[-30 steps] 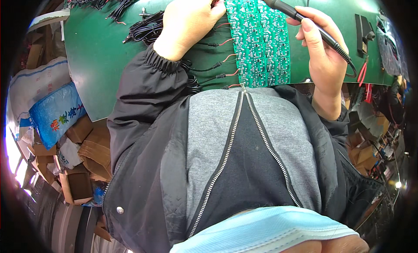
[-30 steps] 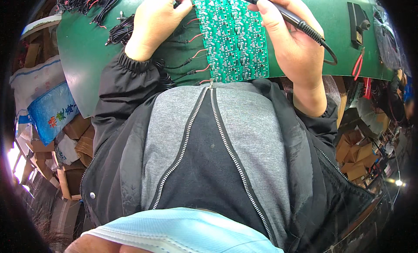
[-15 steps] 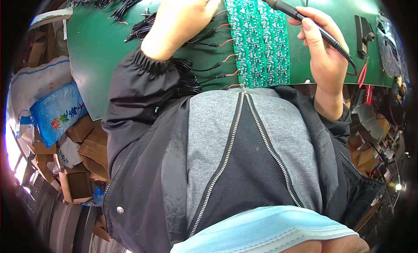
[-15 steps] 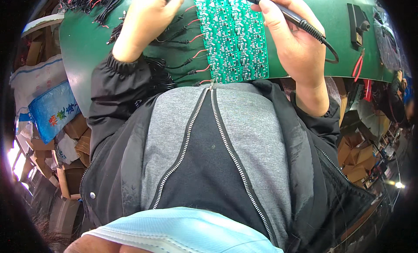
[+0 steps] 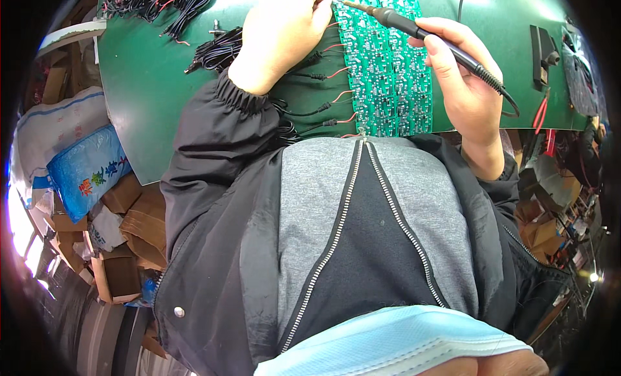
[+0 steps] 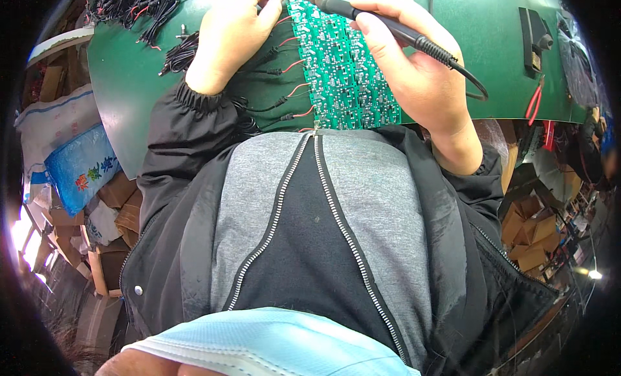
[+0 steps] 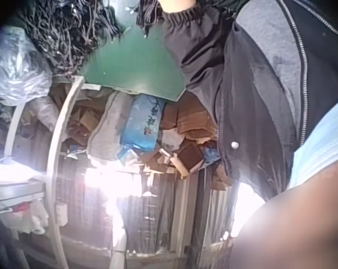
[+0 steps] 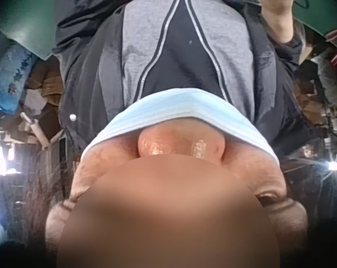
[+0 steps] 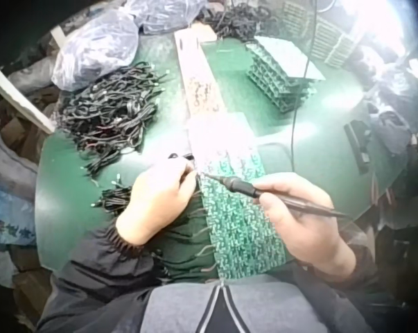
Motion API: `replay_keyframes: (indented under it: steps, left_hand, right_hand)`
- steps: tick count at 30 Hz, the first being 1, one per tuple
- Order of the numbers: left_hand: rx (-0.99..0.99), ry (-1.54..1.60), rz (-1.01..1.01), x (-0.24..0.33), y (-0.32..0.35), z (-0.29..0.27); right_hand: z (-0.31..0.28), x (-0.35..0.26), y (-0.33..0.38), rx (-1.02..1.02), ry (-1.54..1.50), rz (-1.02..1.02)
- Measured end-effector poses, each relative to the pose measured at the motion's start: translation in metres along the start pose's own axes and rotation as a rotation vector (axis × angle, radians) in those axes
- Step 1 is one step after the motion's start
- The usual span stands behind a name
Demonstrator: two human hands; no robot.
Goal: Soldering wires onto a series of printed circuit boards on a workbench.
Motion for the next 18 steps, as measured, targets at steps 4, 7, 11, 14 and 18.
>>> replay_keyframes:
  steps: [4, 7, 11, 14, 18]
  left_hand:
    - [0.016, -0.015, 0.004, 0.0011, 0.0009, 0.0012]
    - [0.005, -0.035, -0.004, 0.0013, 0.0016, 0.0010]
    - [-0.001, -0.048, -0.013, 0.0013, 0.0031, 0.0004]
    - [0.013, -0.049, 0.012, 0.0021, 0.0030, 0.0005]
    - [0.044, -0.030, 0.040, 0.0027, 0.0025, 0.0007]
  right_hand:
    - [-0.0002, 0.0021, 0.0009, -0.047, 0.017, 0.038]
    - [0.0022, 0.0024, 0.0009, -0.044, 0.006, 0.034]
    - [0.0028, -0.0009, -0.0011, -0.064, 0.048, 0.021]
    - [0.0018, -0.0011, -0.0016, -0.064, 0.049, 0.031]
    - [-0.0002, -0.0012, -0.0024, 0.012, -0.019, -0.025]
Point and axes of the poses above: each hand's wrist, its own y-axis away from the middle knuckle, its own z-axis out of the palm, x = y × z, the point moved 2 cm from there along -y, towards the middle knuckle, and after that the axes turned 5 degrees about y, right-handed, at the moved point
